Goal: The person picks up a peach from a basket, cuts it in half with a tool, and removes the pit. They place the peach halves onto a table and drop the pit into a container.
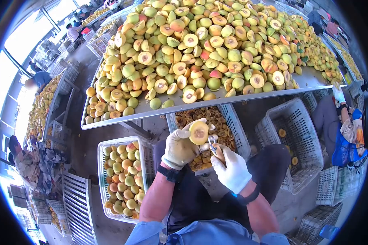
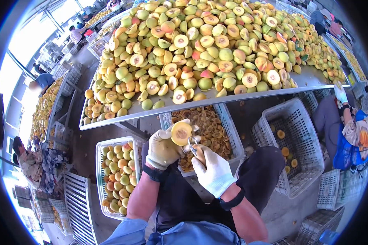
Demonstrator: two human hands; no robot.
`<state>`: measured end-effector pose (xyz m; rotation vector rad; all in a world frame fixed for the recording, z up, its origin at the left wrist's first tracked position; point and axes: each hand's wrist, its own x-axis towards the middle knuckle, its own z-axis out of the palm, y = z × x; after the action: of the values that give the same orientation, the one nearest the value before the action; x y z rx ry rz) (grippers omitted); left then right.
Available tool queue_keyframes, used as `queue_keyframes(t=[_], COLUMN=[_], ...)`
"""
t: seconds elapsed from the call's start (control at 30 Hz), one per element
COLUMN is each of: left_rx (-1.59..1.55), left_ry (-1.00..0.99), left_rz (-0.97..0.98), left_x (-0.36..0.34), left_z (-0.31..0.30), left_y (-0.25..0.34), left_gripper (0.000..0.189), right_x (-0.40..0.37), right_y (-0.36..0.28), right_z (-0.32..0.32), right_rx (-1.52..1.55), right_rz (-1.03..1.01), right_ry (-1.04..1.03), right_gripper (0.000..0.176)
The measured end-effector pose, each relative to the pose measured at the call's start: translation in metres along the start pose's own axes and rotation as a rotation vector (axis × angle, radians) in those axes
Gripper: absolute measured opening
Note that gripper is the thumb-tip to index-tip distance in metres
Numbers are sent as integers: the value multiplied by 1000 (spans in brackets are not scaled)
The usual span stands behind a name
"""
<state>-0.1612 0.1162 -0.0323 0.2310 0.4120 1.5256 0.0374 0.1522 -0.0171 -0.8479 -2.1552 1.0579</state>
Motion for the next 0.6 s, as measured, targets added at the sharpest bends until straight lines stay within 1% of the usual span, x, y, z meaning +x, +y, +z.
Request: queue_keyframes(t=[0.03,0.07,0.13,0.17,0.2,0.27,0.3,0.33,0.4,0.47,0.53,0.6], left_rx=[-1,4,-79,-193,-190,-243,-223,-224,-238,-191,-153,-113], left_ry=[15,14,40,100,102,286,356,357,252,281,219,251], left_rz=[60,57,150,129,129,183,211,213,223,224,235,238], left_x=[0,0,-1,-2,-1,2,3,2,0,-1,-2,-4], left_z=[-2,-4,-6,2,-5,-15,-18,-16,-15,-12,-13,-9], left_y=[-3,-4,-5,-5,-6,-9,-12,-13,-12,-13,-14,-15], left_gripper=[63,63,59,49,49,45,47,47,48,49,51,50], right_x=[0,0,1,3,3,3,4,5,6,6,7,7], right_y=[-2,-2,-3,-8,-9,-9,-8,-10,-14,-11,-11,-6], right_z=[2,6,13,15,20,31,37,40,46,54,59,64], right_rx=[56,60,25,-6,-2,-107,-131,-131,-199,-209,-249,-251], right_rz=[56,55,71,52,52,55,51,50,130,127,105,98], right_ry=[-16,-11,-33,-31,-30,-58,-55,-57,-98,-81,-53,-47], right_gripper=[28,28,27,22,22,20,21,21,20,21,21,21])
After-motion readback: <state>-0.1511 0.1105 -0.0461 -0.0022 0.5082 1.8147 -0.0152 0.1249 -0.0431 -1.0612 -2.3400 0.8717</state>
